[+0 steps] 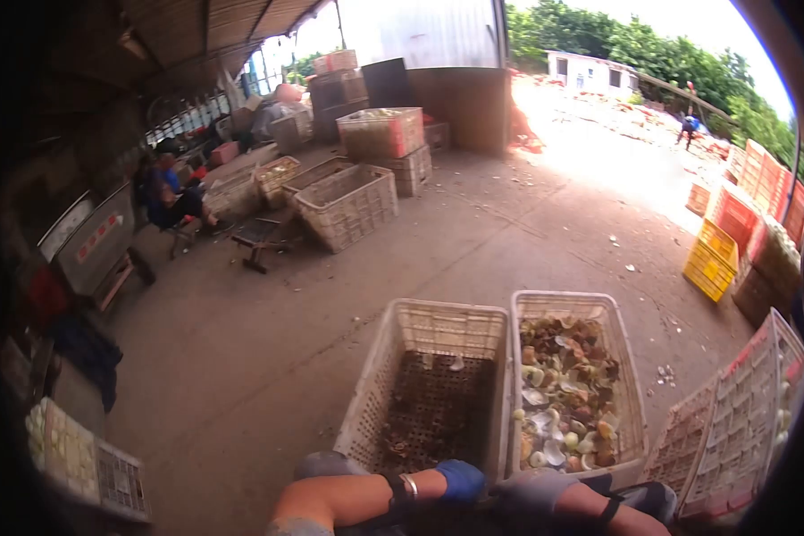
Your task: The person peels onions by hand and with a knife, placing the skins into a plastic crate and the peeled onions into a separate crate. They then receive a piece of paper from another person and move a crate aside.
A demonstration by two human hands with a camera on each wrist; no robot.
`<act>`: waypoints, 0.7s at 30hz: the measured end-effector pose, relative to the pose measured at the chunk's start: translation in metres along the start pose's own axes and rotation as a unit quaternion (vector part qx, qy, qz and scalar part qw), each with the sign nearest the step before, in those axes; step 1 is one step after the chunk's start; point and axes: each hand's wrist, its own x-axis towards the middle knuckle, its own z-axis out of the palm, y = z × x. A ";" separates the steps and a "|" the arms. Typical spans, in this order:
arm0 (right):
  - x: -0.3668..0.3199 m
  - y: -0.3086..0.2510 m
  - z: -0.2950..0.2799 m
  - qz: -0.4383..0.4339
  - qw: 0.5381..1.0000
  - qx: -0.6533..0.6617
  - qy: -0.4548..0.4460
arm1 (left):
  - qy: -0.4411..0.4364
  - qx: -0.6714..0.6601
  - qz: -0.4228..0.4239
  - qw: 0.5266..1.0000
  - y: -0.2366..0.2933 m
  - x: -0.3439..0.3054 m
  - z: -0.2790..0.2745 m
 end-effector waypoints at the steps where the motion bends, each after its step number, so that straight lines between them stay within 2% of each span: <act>1: -0.004 -0.009 -0.009 0.009 0.998 -0.051 -0.041 | -0.002 0.020 -0.012 1.000 0.014 -0.018 -0.023; 2: 0.001 -0.022 -0.014 -0.037 0.995 -0.079 -0.057 | 0.009 0.009 -0.025 1.000 0.020 -0.026 -0.031; 3: -0.002 -0.030 -0.016 -0.044 0.993 -0.100 -0.044 | 0.014 0.001 -0.021 1.000 0.022 -0.028 -0.032; 4: -0.008 -0.033 -0.018 -0.039 0.992 -0.117 -0.028 | 0.026 -0.015 -0.037 0.999 0.021 -0.026 -0.030; 6: -0.013 -0.033 -0.020 -0.015 0.990 -0.137 0.017 | -0.006 0.006 -0.019 1.000 0.018 -0.021 -0.027; 21: 0.006 -0.009 -0.013 -0.061 0.994 -0.085 -0.021 | 0.028 0.030 0.007 0.999 0.011 -0.010 -0.013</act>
